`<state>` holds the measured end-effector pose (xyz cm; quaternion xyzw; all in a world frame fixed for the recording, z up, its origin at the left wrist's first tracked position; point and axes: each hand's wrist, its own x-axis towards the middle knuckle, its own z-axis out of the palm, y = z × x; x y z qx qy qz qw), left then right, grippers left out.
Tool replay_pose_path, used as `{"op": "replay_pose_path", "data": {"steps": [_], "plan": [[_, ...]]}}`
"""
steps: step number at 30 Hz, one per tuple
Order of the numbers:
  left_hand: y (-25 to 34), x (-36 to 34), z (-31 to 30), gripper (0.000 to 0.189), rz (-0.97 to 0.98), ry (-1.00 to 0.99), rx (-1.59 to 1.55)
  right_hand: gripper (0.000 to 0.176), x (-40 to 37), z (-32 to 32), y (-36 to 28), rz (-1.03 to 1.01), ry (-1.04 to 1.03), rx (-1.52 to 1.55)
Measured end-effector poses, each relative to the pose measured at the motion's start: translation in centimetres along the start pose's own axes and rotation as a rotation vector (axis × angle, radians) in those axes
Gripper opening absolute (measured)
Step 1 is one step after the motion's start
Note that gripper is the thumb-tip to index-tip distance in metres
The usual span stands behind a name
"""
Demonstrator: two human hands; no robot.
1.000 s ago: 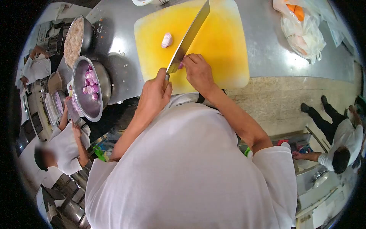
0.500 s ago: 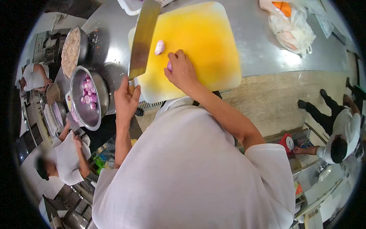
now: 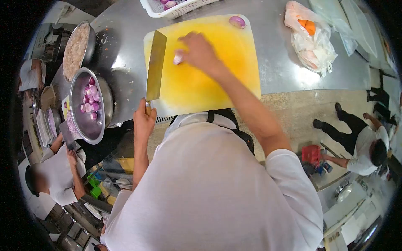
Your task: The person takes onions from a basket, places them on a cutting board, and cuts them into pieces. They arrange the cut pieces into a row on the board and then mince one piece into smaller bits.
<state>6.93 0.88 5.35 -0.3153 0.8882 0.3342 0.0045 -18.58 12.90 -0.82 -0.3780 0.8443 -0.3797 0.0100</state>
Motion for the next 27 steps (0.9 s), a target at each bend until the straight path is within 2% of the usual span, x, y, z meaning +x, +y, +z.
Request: {"op": "replay_pose_path", "data": {"steps": [1, 5, 7, 8, 10, 13, 17, 20, 22, 24, 26, 27], "plan": [[0.2, 0.0, -0.1, 0.025, -0.018, 0.002, 0.005, 0.039, -0.7, 0.3, -2.0, 0.067, -0.179, -0.002], [-0.3, 0.3, -0.3, 0.026, 0.021, 0.006, -0.022, 0.028, -2.9, 1.7, -1.8, 0.012, -0.169, 0.147], [-0.5, 0.3, -0.4, 0.029, 0.005, -0.028, 0.002, 0.022, -4.1, 0.4, -1.5, -0.015, -0.013, 0.262], [-0.5, 0.4, -0.5, 0.029, -0.006, -0.019, 0.001, 0.022, -4.9, -0.1, -1.4, -0.024, -0.022, 0.268], [0.1, 0.3, -0.9, 0.031, 0.027, -0.036, -0.033, 0.018, -6.7, -0.8, -1.6, -0.094, -0.034, 0.113], [0.4, 0.0, -0.7, 0.032, 0.026, -0.057, -0.089, 0.014, -8.8, -1.2, -3.5, -0.123, -0.022, 0.191], [2.6, 0.5, -0.5, 0.034, 0.016, -0.095, -0.057, 0.011, -9.3, 0.1, -3.3, -0.110, 0.027, 0.258], [4.3, 0.9, -0.4, 0.034, 0.019, -0.153, -0.032, 0.010, -9.2, 0.3, -3.9, -0.053, -0.005, 0.182], [4.9, 0.6, -0.2, 0.026, 0.111, -0.116, -0.055, 0.012, -9.1, 0.5, -3.9, -0.026, -0.023, 0.153], [5.7, 0.4, 0.4, 0.027, 0.089, -0.149, -0.057, 0.012, -9.1, 0.5, -4.0, -0.033, -0.020, 0.147], [6.3, 0.9, 2.0, 0.027, 0.071, -0.184, -0.063, 0.013, -9.2, 0.4, -3.9, -0.040, -0.015, 0.134], [5.9, 2.0, 3.9, 0.027, 0.143, -0.163, -0.047, 0.013, -9.2, 0.5, -3.7, -0.032, -0.029, 0.124]]}}
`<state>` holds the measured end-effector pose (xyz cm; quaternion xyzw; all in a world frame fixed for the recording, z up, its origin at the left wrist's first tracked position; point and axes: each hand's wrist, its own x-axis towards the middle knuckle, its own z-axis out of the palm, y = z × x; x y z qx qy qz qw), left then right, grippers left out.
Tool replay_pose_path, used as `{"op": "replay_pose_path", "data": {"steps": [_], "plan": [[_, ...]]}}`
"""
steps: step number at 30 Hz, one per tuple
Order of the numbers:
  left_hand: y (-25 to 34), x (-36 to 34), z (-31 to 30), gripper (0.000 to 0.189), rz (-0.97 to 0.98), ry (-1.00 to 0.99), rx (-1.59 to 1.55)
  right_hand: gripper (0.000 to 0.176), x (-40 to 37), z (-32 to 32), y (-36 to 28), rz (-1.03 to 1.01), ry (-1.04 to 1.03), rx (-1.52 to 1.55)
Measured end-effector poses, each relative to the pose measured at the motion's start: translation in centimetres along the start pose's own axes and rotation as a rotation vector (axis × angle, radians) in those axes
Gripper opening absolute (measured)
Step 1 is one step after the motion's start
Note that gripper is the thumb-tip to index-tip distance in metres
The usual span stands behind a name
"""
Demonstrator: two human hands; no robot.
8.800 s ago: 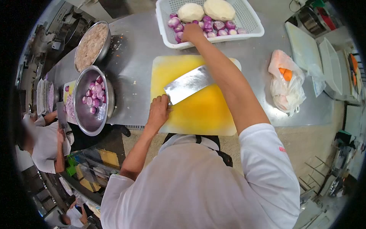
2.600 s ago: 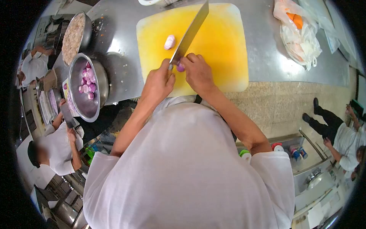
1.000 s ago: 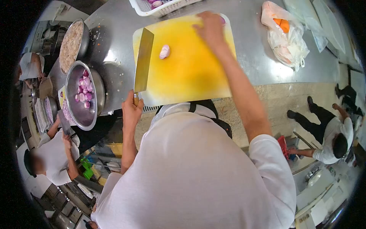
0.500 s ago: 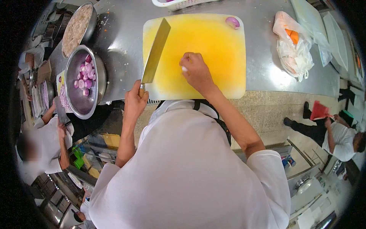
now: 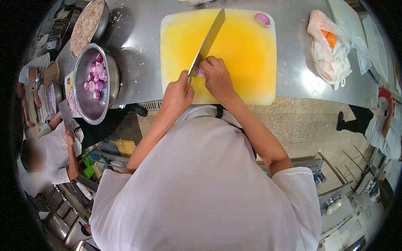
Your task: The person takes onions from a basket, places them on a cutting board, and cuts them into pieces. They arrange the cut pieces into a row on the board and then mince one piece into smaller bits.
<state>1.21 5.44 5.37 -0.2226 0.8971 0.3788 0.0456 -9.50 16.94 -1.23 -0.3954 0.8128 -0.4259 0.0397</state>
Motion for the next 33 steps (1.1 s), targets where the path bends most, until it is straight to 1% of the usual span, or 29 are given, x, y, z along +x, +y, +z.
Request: {"op": "replay_pose_path", "data": {"steps": [1, 2, 3, 5, 6, 8, 10, 11, 13, 14, 15, 17, 18, 19, 21, 22, 23, 25, 26, 27, 29, 30, 31, 32, 33], "plan": [[-0.3, 1.3, 0.8, 0.026, 0.072, 0.019, 0.024, 0.013, 0.0, 0.1, 0.1, 0.008, -0.012, -0.009], [-0.7, 2.2, 1.3, 0.022, 0.179, 0.093, -0.006, 0.013, 0.0, 0.2, 0.2, 0.010, -0.012, -0.008], [0.3, 2.0, 0.4, 0.022, 0.179, 0.090, -0.006, 0.012, -0.1, 0.3, 0.2, -0.012, 0.017, 0.015], [3.1, 0.8, -2.4, 0.022, -0.011, -0.043, -0.004, 0.012, -0.2, 0.3, 0.5, -0.030, 0.050, 0.037], [2.3, -0.1, -2.2, 0.021, 0.012, -0.014, -0.023, 0.013, -0.3, 0.4, 0.7, -0.012, 0.049, 0.048], [0.1, 0.6, 1.0, 0.023, 0.052, 0.012, 0.010, 0.013, -0.7, 0.7, 0.7, 0.019, 0.045, 0.075], [0.6, 1.9, 0.9, 0.024, 0.143, 0.059, 0.036, 0.013, -0.7, 0.6, 0.9, 0.010, 0.072, 0.089], [0.8, 1.4, 0.5, 0.024, 0.143, 0.059, 0.034, 0.013, -0.9, 0.5, 1.1, 0.011, 0.071, 0.087], [2.9, -0.2, -1.7, 0.021, -0.005, -0.013, 0.030, 0.013, -0.9, 0.5, 1.3, 0.002, 0.051, 0.076], [2.4, -0.7, -1.1, 0.020, -0.013, -0.007, 0.006, 0.013, -0.7, 0.6, 1.4, 0.003, 0.060, 0.083], [1.5, -0.4, -0.1, 0.020, -0.015, -0.013, 0.014, 0.013, -0.8, 0.6, 1.5, 0.012, 0.059, 0.094], [0.1, 0.9, 2.0, 0.021, 0.129, 0.055, 0.062, 0.013, -1.2, 0.8, 1.5, 0.024, 0.049, 0.107], [0.3, 1.4, 1.7, 0.023, 0.145, 0.055, 0.044, 0.013, -1.1, 0.9, 1.6, 0.004, 0.082, 0.118], [1.6, 1.0, 0.7, 0.023, 0.145, 0.055, 0.040, 0.013, -1.1, 0.9, 1.7, -0.017, 0.113, 0.129], [3.9, -0.3, -1.6, 0.020, 0.004, -0.044, 0.014, 0.013, -1.1, 0.4, 1.7, -0.006, 0.094, 0.140], [3.0, -0.7, -0.9, 0.023, -0.018, -0.051, 0.013, 0.012, -1.2, 0.4, 1.6, 0.012, 0.070, 0.155], [2.0, -0.6, 0.3, 0.023, -0.020, -0.056, 0.018, 0.012, -1.4, 0.6, 1.7, 0.017, 0.072, 0.160], [1.1, 0.8, 2.2, 0.027, 0.131, 0.076, 0.096, 0.010, -1.6, 0.8, 2.1, 0.016, 0.094, 0.168], [1.1, 1.5, 2.2, 0.027, 0.088, 0.027, 0.098, 0.010, -1.7, 0.7, 2.3, 0.017, 0.093, 0.165], [1.9, 1.6, 1.3, 0.027, 0.090, 0.029, 0.093, 0.011, -1.7, 0.4, 2.4, 0.000, 0.094, 0.142], [2.9, 1.3, -1.5, 0.030, 0.033, -0.036, 0.048, 0.012, -1.1, 0.2, 2.4, -0.030, 0.100, 0.125], [3.0, 0.3, -2.5, 0.033, 0.023, 0.005, 0.055, 0.013, -0.7, 0.3, 2.2, 0.022, 0.083, 0.100], [2.9, -0.8, -3.6, 0.034, -0.028, 0.012, 0.060, 0.015, -0.7, 0.2, 1.7, 0.087, 0.061, 0.075], [2.7, -1.6, -4.5, 0.034, -0.073, 0.014, 0.062, 0.015, -0.7, 0.4, 0.9, 0.095, 0.068, 0.070], [2.1, -2.1, -5.1, 0.034, -0.057, 0.007, 0.058, 0.014, 0.0, 0.6, -0.4, 0.084, 0.049, 0.008]]}}
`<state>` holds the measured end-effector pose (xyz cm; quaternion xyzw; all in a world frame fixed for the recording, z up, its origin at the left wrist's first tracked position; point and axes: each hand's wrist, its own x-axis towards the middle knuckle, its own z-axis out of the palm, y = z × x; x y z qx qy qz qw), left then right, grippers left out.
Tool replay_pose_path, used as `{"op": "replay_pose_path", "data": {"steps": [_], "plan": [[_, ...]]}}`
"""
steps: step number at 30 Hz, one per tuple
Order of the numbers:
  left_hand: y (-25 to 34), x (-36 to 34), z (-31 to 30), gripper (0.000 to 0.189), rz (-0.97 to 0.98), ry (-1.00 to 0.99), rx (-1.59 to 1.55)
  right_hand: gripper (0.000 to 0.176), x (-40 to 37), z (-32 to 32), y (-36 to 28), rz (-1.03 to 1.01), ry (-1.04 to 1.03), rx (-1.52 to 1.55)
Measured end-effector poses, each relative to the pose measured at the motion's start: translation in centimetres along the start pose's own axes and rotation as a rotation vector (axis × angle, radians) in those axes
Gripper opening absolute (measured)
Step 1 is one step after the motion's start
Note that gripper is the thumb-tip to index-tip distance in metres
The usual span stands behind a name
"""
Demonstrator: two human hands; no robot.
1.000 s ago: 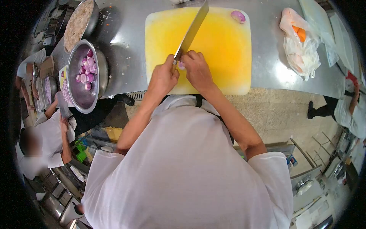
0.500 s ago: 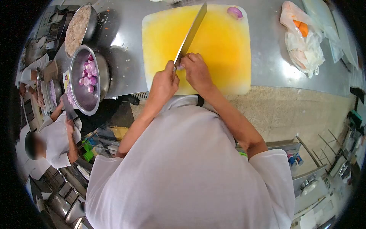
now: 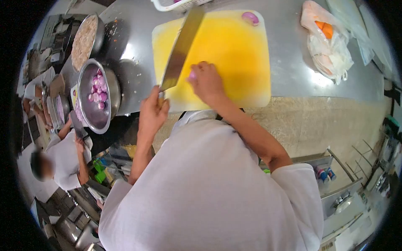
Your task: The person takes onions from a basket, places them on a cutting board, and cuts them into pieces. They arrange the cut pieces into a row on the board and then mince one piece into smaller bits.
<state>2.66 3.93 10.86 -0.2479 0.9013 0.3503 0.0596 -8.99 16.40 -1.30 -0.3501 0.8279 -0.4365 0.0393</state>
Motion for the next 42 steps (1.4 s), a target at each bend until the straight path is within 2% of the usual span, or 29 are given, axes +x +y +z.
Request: {"op": "replay_pose_path", "data": {"steps": [2, 4, 5, 7, 9, 13, 15, 17, 19, 20, 22, 23, 26, 28, 30, 32, 34, 36, 39, 41, 42], "plan": [[-2.1, -0.6, 0.0, 0.033, -0.052, 0.042, 0.019, 0.013, 0.8, -0.2, -0.2, -0.011, -0.012, -0.084], [-4.7, -0.7, 1.1, 0.032, -0.058, 0.052, 0.035, 0.014, 1.6, 0.4, 1.3, -0.055, -0.075, 0.009], [-5.8, -0.7, 1.6, 0.032, -0.079, 0.070, 0.059, 0.016, 2.5, 0.1, 3.6, -0.146, 0.051, -0.099], [-5.8, -1.1, 1.9, 0.032, -0.110, 0.070, 0.020, 0.017, 4.9, -3.0, 8.3, -0.094, 0.237, -0.100], [-6.0, -1.3, 2.4, 0.032, -0.149, 0.081, -0.025, 0.016, 7.6, -7.4, 11.6, -0.084, 0.229, -0.305], [-6.0, -0.8, 3.1, 0.034, -0.163, 0.122, -0.093, 0.016, 13.7, -10.6, 8.2, -0.187, 0.251, -0.372], [-6.0, -0.5, 3.3, 0.034, -0.179, 0.129, -0.120, 0.019, 19.2, -9.7, 6.6, -0.313, 0.282, -0.156], [-6.5, -0.2, 3.7, 0.030, -0.140, 0.143, -0.101, 0.031, 25.5, -9.0, 5.7, -0.161, 0.120, -0.260], [-6.4, -0.1, 3.6, 0.029, -0.140, 0.141, -0.099, 0.043, 32.2, -6.7, 7.4, 0.186, -0.246, -0.624], [-6.3, 0.0, 3.6, 0.029, -0.142, 0.129, -0.102, 0.043, 34.0, -5.5, 9.2, 0.184, -0.243, -0.622], [-5.8, 0.1, 3.7, 0.028, -0.143, 0.159, -0.093, 0.045, 34.9, -3.2, 11.7, 0.018, -0.479, -0.777], [-5.3, 0.1, 3.4, 0.028, -0.159, 0.148, -0.100, 0.045, 35.4, -2.9, 11.9, 0.013, -0.478, -0.777], [-5.5, -0.2, 3.4, 0.028, -0.162, 0.149, -0.121, 0.043, 35.2, -3.7, 10.3, 0.085, -0.547, -0.842], [-6.0, -0.2, 3.6, 0.029, -0.143, 0.160, -0.130, 0.039, 35.5, -5.8, 11.8, 0.095, -0.376, -0.638], [-6.4, -0.2, 3.8, 0.029, -0.136, 0.176, -0.102, 0.039, 31.9, -9.3, 10.4, 0.032, -0.107, -0.249], [-6.2, 0.1, 3.4, 0.029, -0.163, 0.151, -0.121, 0.036, 25.9, -11.5, 6.8, 0.083, -0.103, 0.008], [-6.1, 0.2, 3.0, 0.028, -0.186, 0.116, -0.132, 0.031, 19.2, -10.9, 5.2, 0.192, -0.337, 0.273], [-6.3, 0.3, 2.9, 0.025, -0.153, 0.133, -0.161, 0.027, 13.1, -7.2, 5.5, 0.244, -0.435, 0.254], [-5.5, 0.1, 2.0, 0.025, -0.131, 0.093, -0.146, 0.025, 6.6, -3.3, 4.8, 0.350, -0.391, 0.233], [-4.1, -0.1, 0.9, 0.026, -0.111, 0.079, -0.132, 0.020, 4.8, -2.5, 4.7, 0.009, 0.003, -0.147], [-3.4, -0.6, 0.3, 0.024, -0.100, 0.033, -0.120, 0.020, 4.5, -2.5, 4.5, 0.022, 0.006, -0.146]]}}
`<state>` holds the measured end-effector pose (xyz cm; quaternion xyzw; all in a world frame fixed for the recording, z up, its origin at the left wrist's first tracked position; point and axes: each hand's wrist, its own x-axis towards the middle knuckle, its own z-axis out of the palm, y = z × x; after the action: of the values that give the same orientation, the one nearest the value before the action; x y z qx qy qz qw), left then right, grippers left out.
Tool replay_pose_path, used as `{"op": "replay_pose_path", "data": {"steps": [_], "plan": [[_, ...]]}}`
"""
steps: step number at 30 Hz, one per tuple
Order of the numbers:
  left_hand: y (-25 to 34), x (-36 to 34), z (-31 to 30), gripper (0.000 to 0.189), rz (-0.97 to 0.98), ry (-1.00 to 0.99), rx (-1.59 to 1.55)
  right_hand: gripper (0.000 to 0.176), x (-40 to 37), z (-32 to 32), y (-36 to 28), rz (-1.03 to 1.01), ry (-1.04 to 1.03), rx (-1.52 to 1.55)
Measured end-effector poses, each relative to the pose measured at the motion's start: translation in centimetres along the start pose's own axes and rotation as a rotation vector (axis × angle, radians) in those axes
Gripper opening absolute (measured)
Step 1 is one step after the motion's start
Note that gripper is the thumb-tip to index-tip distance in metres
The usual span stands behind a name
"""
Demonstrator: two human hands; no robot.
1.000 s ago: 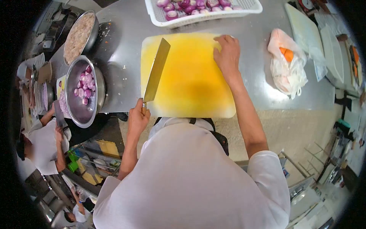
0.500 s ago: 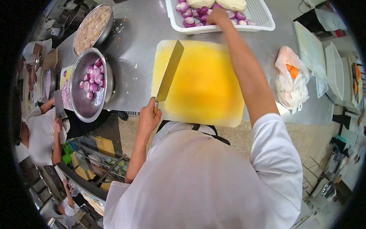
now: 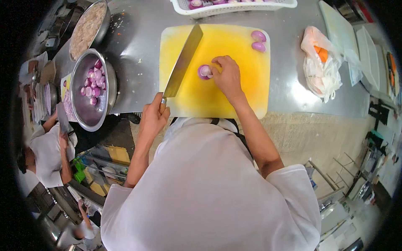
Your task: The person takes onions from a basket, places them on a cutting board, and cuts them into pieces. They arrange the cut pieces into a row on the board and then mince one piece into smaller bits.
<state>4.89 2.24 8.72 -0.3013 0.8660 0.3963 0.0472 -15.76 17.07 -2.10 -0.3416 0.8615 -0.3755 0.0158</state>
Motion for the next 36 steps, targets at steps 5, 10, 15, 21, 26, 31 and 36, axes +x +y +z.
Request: {"op": "replay_pose_path", "data": {"steps": [5, 10, 15, 21, 26, 31, 36], "plan": [[1.9, -2.4, -1.2, 0.027, 0.056, -0.123, 0.101, 0.009, -0.4, 0.0, -1.1, 0.023, -0.008, 0.167], [1.6, -2.0, -0.4, 0.028, 0.122, -0.221, 0.165, 0.006, -0.4, 0.2, -1.5, -0.029, 0.014, 0.154], [0.7, 4.8, 4.8, 0.029, 0.245, -0.100, 0.161, 0.010, -0.9, -0.1, -1.4, 0.000, -0.045, 0.210], [-1.1, 3.1, 2.2, 0.026, 0.175, -0.047, 0.126, 0.031, -3.0, 0.3, -3.9, -0.173, -0.106, 0.199], [-0.7, 1.6, 2.3, 0.026, 0.190, 0.001, 0.108, 0.025, -3.5, 0.2, -5.7, -0.053, -0.122, 0.203], [3.1, -0.6, -0.3, 0.025, 0.068, -0.116, 0.101, 0.016, -3.9, 0.9, -4.8, -0.126, -0.107, 0.170], [1.0, 3.7, 4.8, 0.024, 0.311, -0.011, 0.139, 0.014, -4.2, 1.5, -4.5, -0.118, -0.036, 0.209]]}}
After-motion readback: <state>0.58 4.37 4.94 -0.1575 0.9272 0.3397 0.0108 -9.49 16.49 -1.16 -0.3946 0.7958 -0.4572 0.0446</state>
